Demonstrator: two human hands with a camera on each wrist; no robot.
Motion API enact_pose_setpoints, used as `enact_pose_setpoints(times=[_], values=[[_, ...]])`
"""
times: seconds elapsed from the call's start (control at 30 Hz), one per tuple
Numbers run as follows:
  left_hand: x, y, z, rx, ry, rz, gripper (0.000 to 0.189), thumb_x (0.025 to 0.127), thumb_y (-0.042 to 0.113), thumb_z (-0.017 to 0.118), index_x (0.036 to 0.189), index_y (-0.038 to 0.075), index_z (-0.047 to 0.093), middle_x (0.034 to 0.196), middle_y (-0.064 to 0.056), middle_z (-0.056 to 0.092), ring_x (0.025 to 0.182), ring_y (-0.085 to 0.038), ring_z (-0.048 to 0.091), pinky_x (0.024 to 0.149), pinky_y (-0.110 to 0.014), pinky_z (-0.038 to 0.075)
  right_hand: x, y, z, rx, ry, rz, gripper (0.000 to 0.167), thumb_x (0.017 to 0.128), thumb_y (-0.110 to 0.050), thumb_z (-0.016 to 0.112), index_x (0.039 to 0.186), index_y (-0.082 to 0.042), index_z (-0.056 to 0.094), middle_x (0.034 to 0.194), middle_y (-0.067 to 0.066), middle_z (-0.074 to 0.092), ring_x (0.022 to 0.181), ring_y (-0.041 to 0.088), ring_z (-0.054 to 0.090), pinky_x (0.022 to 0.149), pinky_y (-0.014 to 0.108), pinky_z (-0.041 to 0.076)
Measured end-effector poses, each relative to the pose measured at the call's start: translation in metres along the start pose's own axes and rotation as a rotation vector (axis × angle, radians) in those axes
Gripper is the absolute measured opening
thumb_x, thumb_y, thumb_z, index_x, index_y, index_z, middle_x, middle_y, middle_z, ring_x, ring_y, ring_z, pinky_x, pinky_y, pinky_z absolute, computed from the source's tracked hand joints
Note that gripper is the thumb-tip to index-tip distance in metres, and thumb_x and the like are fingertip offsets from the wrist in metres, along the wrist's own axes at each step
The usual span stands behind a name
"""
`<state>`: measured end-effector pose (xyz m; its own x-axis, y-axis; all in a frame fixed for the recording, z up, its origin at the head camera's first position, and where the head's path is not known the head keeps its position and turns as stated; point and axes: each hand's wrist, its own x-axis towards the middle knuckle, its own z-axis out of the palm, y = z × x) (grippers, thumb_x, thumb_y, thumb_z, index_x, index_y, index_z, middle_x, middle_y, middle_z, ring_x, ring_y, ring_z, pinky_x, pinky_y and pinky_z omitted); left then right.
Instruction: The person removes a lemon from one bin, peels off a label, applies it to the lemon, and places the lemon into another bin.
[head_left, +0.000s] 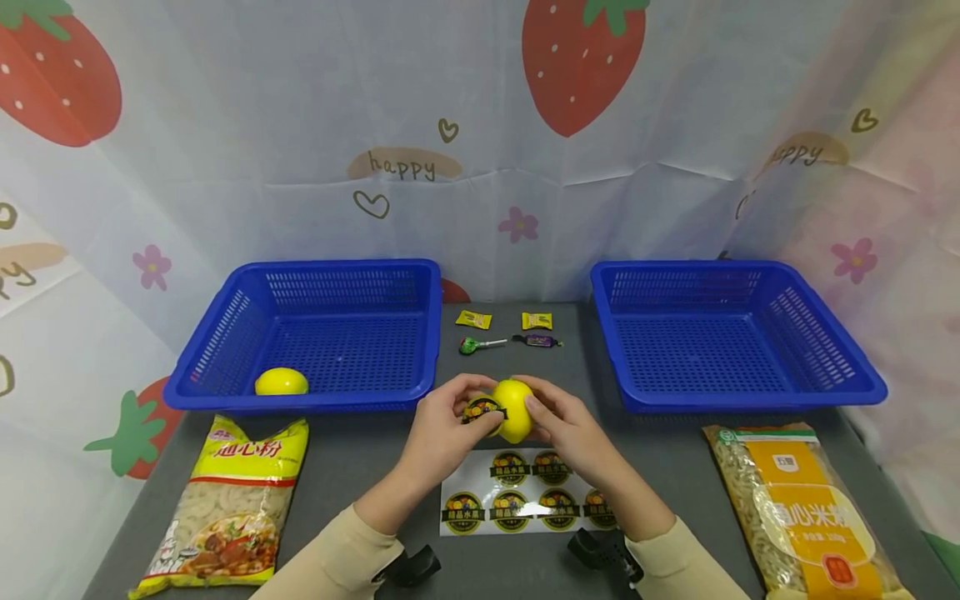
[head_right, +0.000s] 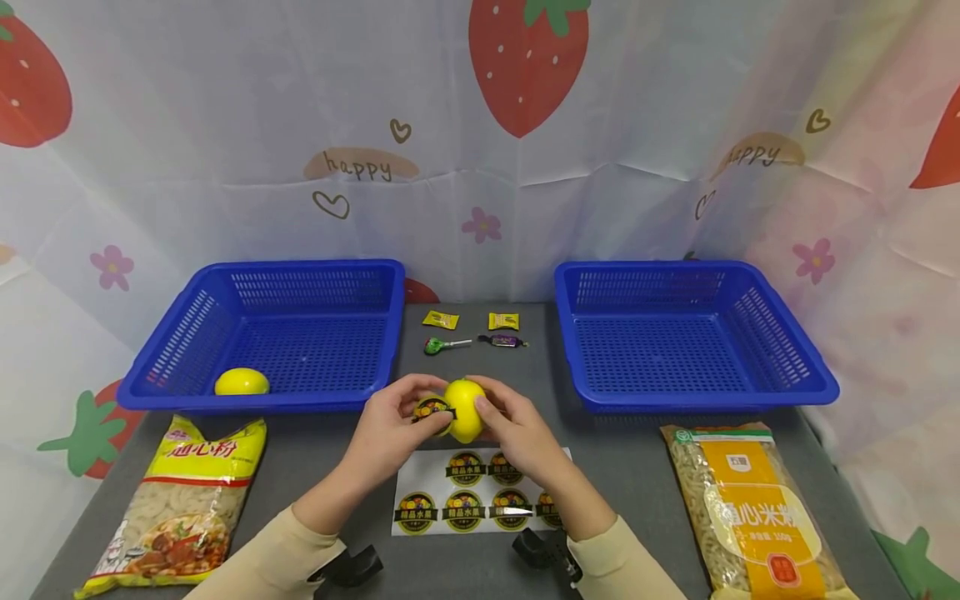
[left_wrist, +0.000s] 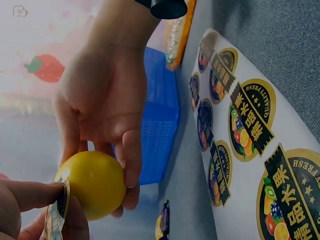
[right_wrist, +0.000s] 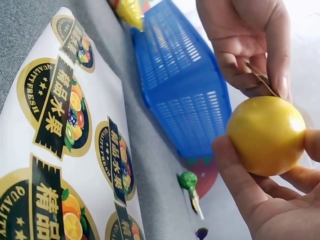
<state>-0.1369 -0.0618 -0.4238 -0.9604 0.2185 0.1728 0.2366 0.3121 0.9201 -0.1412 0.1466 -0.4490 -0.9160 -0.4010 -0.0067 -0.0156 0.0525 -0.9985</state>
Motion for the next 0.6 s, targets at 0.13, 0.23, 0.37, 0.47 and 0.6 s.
enact_pose_setpoints(times=[0.13, 0.23, 0.37, 0.47, 0.6], values=[[0.0011, -0.001, -0.0002, 0.001, -0.003, -0.016, 0.033, 0.086, 0.016, 0.081, 0.117, 0.015, 0.07, 0.092, -0.002, 0.071, 0.066, -0.014, 0.057, 0.057, -0.022, 0.045, -0.0005, -0.0006, 0.0001, -0.001, -0.004, -0.003, 0.054, 0.109, -0.036, 0.042, 0.154, -0.007, 0.038, 0.151, 0.019, 0.046, 0.127, 0.033, 0.057, 0.097, 0.039, 0.056], [0.0021, -0.0008, -0.0007, -0.022, -0.012, -0.041, 0.036, 0.084, 0.019, 0.084, 0.117, 0.016, 0.07, 0.09, -0.002, 0.07, 0.068, -0.014, 0.062, 0.06, -0.023, 0.049, -0.0011, -0.0011, -0.0002, 0.006, -0.014, -0.007, 0.052, 0.11, -0.036, 0.041, 0.154, -0.008, 0.039, 0.15, 0.02, 0.045, 0.125, 0.033, 0.057, 0.096, 0.04, 0.056], [0.003, -0.001, -0.0004, -0.056, -0.021, -0.084, 0.04, 0.081, 0.022, 0.086, 0.117, 0.015, 0.07, 0.09, -0.002, 0.068, 0.072, -0.014, 0.065, 0.062, -0.023, 0.052, -0.0015, -0.0007, -0.0011, 0.019, -0.02, -0.005, 0.052, 0.11, -0.034, 0.043, 0.154, -0.007, 0.039, 0.148, 0.022, 0.046, 0.123, 0.032, 0.059, 0.095, 0.04, 0.057], [0.0031, -0.0018, 0.0009, -0.071, -0.024, -0.102, 0.041, 0.081, 0.022, 0.086, 0.118, 0.015, 0.069, 0.089, -0.003, 0.068, 0.071, -0.015, 0.064, 0.062, -0.022, 0.051, -0.001, 0.0002, -0.0013, -0.019, 0.0, -0.003, 0.054, 0.107, -0.033, 0.051, 0.153, -0.006, 0.04, 0.144, 0.021, 0.051, 0.119, 0.03, 0.062, 0.091, 0.036, 0.059], [0.0025, -0.0032, 0.0023, -0.085, -0.025, -0.117, 0.04, 0.083, 0.022, 0.085, 0.118, 0.016, 0.069, 0.087, -0.003, 0.069, 0.068, -0.014, 0.063, 0.06, -0.021, 0.049, -0.0002, 0.0016, -0.0009, -0.091, 0.035, -0.01, 0.055, 0.103, -0.03, 0.061, 0.151, -0.008, 0.044, 0.137, 0.02, 0.058, 0.112, 0.028, 0.066, 0.084, 0.032, 0.06]])
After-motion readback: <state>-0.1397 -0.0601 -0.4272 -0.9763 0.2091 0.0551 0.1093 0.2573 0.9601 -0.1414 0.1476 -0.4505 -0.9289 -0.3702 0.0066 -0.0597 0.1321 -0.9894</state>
